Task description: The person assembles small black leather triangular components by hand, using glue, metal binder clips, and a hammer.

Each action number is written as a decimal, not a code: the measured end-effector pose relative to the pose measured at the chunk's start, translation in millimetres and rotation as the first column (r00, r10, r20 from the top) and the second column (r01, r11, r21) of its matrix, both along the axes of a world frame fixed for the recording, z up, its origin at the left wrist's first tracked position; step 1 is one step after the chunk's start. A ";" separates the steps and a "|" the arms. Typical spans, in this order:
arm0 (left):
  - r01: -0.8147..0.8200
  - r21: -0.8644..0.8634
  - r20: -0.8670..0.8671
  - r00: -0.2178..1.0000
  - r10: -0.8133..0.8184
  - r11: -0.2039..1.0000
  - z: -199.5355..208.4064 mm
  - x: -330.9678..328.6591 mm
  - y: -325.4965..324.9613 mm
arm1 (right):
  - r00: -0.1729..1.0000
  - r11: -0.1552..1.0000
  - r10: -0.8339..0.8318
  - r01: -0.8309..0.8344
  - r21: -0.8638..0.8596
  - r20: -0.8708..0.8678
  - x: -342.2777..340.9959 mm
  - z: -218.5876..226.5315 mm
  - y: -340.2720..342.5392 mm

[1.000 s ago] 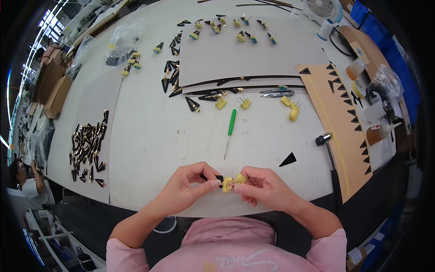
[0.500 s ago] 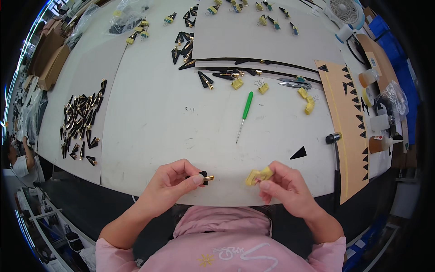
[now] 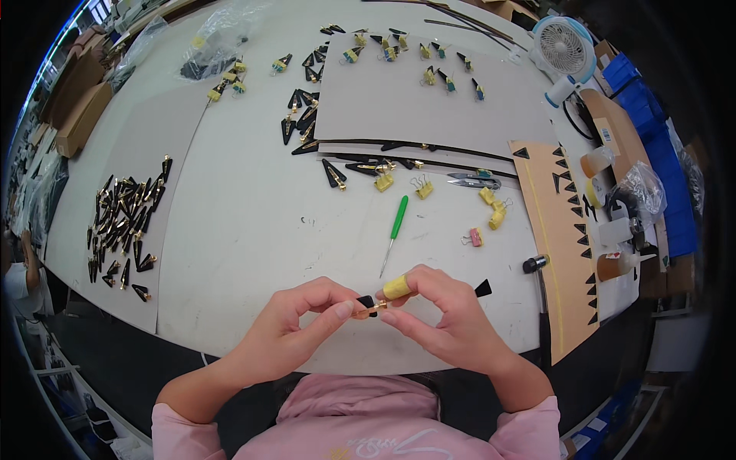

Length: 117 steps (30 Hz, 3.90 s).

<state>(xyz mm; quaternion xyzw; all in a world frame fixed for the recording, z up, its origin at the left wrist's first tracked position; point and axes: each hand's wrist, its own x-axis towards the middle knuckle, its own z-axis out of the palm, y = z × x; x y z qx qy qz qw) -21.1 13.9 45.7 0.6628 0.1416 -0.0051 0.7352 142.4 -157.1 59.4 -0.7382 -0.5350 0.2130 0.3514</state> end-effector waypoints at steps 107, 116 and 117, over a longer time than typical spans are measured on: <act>-0.452 -0.122 0.131 0.875 0.466 0.884 -37.7 36.6 -47.0 | 0.428 0.902 -0.112 0.422 0.089 -0.897 -10.0 -46.6 16.2; -0.355 -0.198 0.204 0.897 0.393 0.914 -44.3 31.5 -43.9 | 0.667 0.903 -0.153 0.393 0.170 -0.729 -24.2 -41.9 7.1; -0.367 -0.220 0.203 0.889 0.410 0.904 -39.6 31.6 -48.8 | 0.651 0.895 -0.160 0.412 0.168 -0.742 -23.6 -40.9 7.8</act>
